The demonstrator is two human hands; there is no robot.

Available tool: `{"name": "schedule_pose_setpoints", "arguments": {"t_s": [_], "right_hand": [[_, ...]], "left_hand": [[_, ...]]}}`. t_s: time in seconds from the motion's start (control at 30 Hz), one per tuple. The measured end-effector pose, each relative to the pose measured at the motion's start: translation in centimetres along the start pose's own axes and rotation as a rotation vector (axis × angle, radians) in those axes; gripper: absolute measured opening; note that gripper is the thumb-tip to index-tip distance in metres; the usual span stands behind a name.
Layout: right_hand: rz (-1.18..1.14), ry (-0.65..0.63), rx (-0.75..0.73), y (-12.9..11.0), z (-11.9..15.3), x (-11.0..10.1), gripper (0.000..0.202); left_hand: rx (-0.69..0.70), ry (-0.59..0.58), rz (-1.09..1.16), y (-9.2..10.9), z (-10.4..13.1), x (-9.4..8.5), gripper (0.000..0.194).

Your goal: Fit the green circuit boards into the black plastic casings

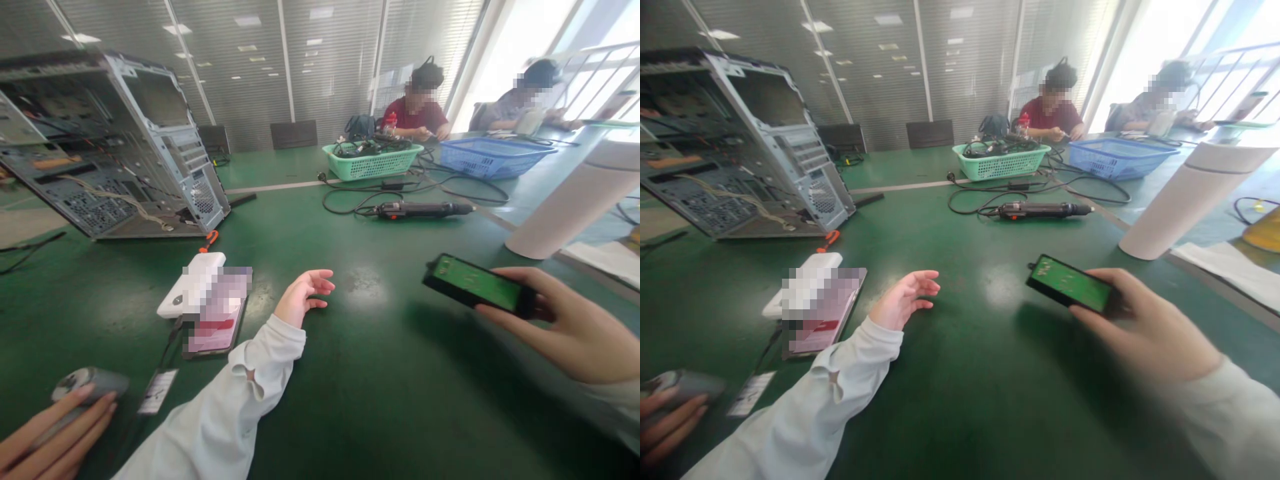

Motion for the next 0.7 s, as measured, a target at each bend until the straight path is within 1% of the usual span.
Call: {"name": "schedule_pose_setpoints", "arguments": {"t_s": [0.03, 0.07, 0.13, 0.17, 0.2, 0.27, 0.33, 0.43, 0.5, 0.57, 0.7], "right_hand": [[-0.049, -0.051, -0.069, -1.8, -0.8, 1.4, 0.044], [-0.092, -0.069, -0.160, -3.7, -1.4, 2.6, 0.041], [-0.153, -0.082, -0.315, -7.6, -2.3, 4.9, 0.034], [-0.169, -0.088, -0.365, -9.1, -2.5, 6.0, 0.032], [-0.178, -0.092, -0.404, -10.3, -2.7, 6.9, 0.031], [-0.184, -0.080, -0.459, -11.8, -3.0, 8.2, 0.030], [-0.192, -0.046, -0.503, -12.2, -3.1, 8.9, 0.030], [-0.233, 0.000, -0.532, -11.7, -3.1, 9.2, 0.030], [-0.297, 0.011, -0.523, -11.3, -3.2, 9.2, 0.029], [-0.401, -0.008, -0.460, -10.9, -3.3, 9.3, 0.030], [-0.651, -0.086, -0.256, -10.0, -3.8, 9.9, 0.037]], "left_hand": [[-0.009, 0.008, 0.000, -0.1, -0.1, -0.1, 0.033], [-0.014, 0.013, 0.002, -0.2, -0.2, -0.1, 0.033], [-0.008, 0.011, 0.022, -0.3, -0.4, -0.2, 0.031], [0.001, 0.013, 0.034, -0.3, -0.4, -0.3, 0.030], [0.016, 0.021, 0.043, -0.3, -0.4, -0.5, 0.030], [0.056, 0.056, 0.052, -0.1, -0.4, -0.8, 0.031], [0.078, 0.097, 0.055, 0.0, -0.3, -1.1, 0.030], [0.078, 0.120, 0.023, 0.1, -0.3, -1.1, 0.029], [0.098, 0.122, -0.037, 0.2, -0.2, -0.9, 0.029], [0.133, 0.114, -0.107, 0.4, 0.1, -0.6, 0.030], [0.224, 0.083, -0.253, 1.1, 0.9, 0.1, 0.034]]}}
Point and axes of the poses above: each hand's wrist, its own z-axis away from the middle knuckle, its own x-axis out of the palm, y = z × x, the point moved 4 cm from there along -z, towards the middle knuckle, and after that the axes turned 4 degrees about -x, right-handed, at the moved point
